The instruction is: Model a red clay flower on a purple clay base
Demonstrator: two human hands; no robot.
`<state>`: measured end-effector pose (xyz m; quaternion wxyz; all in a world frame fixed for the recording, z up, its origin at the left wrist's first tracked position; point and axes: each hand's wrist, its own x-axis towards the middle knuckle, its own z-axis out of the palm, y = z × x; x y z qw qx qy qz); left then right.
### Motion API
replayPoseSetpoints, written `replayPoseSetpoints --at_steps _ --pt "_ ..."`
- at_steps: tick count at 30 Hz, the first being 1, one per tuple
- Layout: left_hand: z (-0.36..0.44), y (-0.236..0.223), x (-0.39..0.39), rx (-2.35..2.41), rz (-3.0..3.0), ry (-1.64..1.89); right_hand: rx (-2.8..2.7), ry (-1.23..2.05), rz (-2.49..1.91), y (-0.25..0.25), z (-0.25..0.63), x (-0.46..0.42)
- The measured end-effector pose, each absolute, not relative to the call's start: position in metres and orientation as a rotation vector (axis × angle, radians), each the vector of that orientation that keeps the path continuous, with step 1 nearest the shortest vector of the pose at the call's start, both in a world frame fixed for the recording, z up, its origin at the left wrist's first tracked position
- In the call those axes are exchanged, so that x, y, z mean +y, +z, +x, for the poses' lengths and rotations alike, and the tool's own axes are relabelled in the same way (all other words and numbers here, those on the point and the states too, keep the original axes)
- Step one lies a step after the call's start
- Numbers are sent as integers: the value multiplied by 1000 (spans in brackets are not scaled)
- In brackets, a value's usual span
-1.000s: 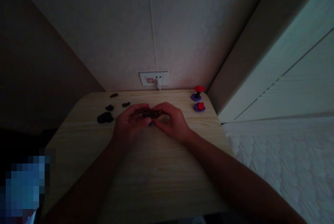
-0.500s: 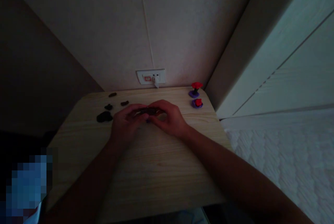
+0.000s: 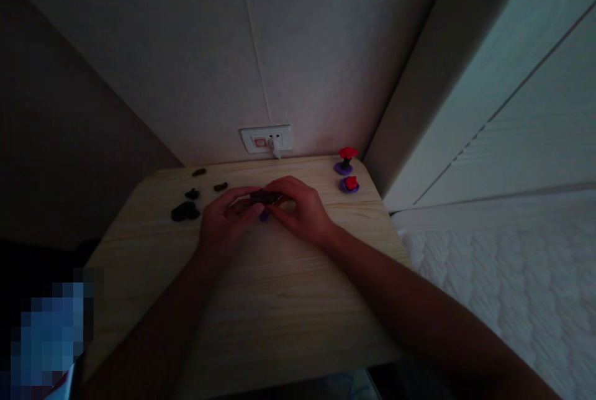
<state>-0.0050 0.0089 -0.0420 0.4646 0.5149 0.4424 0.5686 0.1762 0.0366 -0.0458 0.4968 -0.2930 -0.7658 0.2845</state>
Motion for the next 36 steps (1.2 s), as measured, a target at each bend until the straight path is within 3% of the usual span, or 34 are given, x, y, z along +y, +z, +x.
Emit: replayPoseSetpoints --at_steps 8,26,36 --pt "-7 -42 10 1066 1256 1463 -1810 787 -756 -50 176 35" --pt "-5 -46 10 1017 1278 1433 -1899 628 -700 -48 176 37" --pt "-8 -43 10 1091 1327 1375 -1827 777 -758 -53 177 40"
